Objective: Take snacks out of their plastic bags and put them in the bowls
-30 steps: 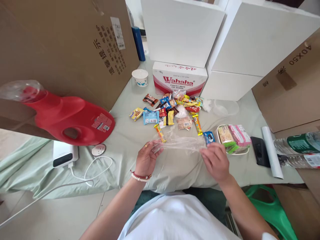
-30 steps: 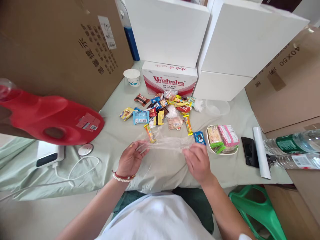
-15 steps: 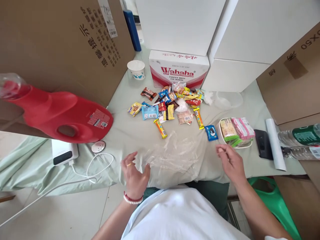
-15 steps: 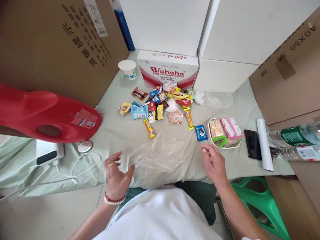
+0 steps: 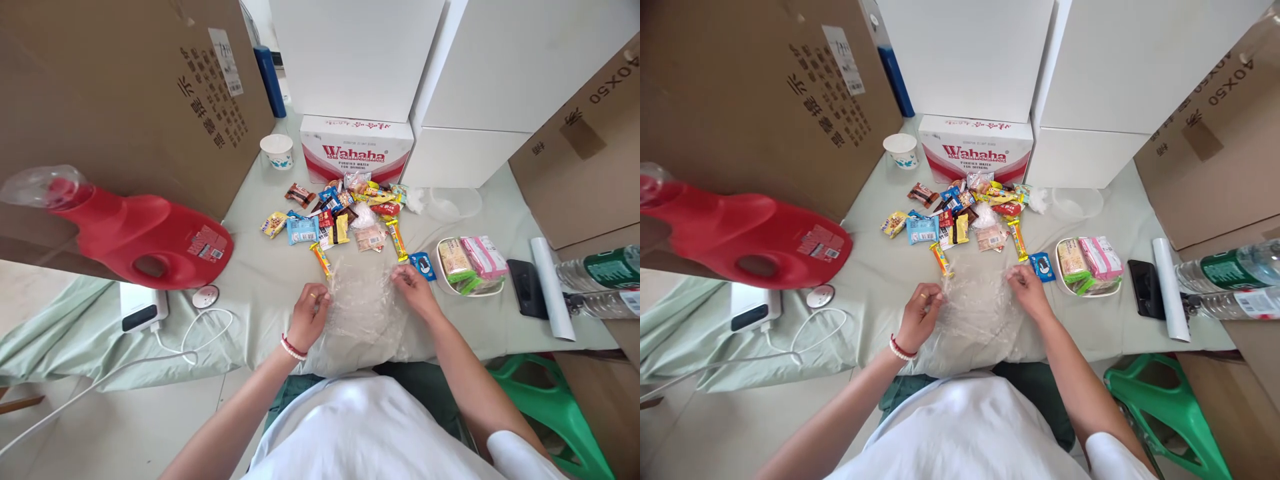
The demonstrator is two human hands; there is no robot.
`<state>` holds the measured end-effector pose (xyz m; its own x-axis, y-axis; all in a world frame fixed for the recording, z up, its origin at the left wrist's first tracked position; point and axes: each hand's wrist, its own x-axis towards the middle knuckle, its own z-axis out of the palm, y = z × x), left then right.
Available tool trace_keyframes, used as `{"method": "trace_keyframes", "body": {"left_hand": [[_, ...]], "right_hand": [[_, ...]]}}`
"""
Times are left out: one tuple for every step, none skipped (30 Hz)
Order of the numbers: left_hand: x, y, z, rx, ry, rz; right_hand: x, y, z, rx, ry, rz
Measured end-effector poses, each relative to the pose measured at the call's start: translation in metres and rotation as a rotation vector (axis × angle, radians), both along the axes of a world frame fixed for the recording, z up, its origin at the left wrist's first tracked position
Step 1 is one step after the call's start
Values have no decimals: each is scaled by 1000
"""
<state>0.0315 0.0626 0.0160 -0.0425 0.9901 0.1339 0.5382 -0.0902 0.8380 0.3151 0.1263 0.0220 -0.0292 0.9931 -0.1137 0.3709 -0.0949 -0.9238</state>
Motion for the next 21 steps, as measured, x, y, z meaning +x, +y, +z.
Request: {"method": "trace_keyframes", "body": {"left_hand": [[0,-4,-3,-48,-59,56],[0,-8,-6,-100,-86,122],[-2,-10,-9,-148,-84,189],[-3,-12,-11,-183,-56,252],[-6,-13,-12,-189,-8,314],[-8,-13,-13,-160,57,373],[-11,-13,-12,-93,136,429],[-13,-13,-10,8,221,484],[-14,-13,-7,131,303,525],[-14,-14,-3,253,378,530],[-13,-15,2,355,441,479],[-11,-15,6,417,495,376],[-8,-16,9,437,544,241],[-5,-15,10,418,592,94],[-3,-14,9,370,642,-42],[-2,-13,6,305,692,-145],[-2,-11,2,238,736,-210],[-3,-10,-3,177,772,-251],[-6,-9,-9,130,798,-277],[-9,-8,-15,95,814,-292],[-12,-8,-19,72,822,-299]], "right_hand": [[4,2,1,-42,72,-27],[7,3,3,-77,102,-47],[9,5,3,-95,86,-60],[10,8,3,-89,30,-68],[9,11,3,-62,-55,-72],[8,14,2,-24,-156,-74],[6,18,1,10,-259,-70],[4,21,0,32,-354,-60],[1,25,-1,42,-435,-44],[-2,28,-1,42,-501,-27],[-4,30,-1,36,-554,-13],[-6,32,0,28,-595,-3],[-8,33,1,23,-631,3],[-8,33,2,18,-664,8],[-7,32,2,12,-696,12],[-4,30,2,1,-726,14],[-1,27,1,-15,-754,12],[4,24,1,-34,-777,7],[10,19,0,-53,-796,3],[15,15,-1,-67,-808,3],[20,11,0,-72,-817,10]]}}
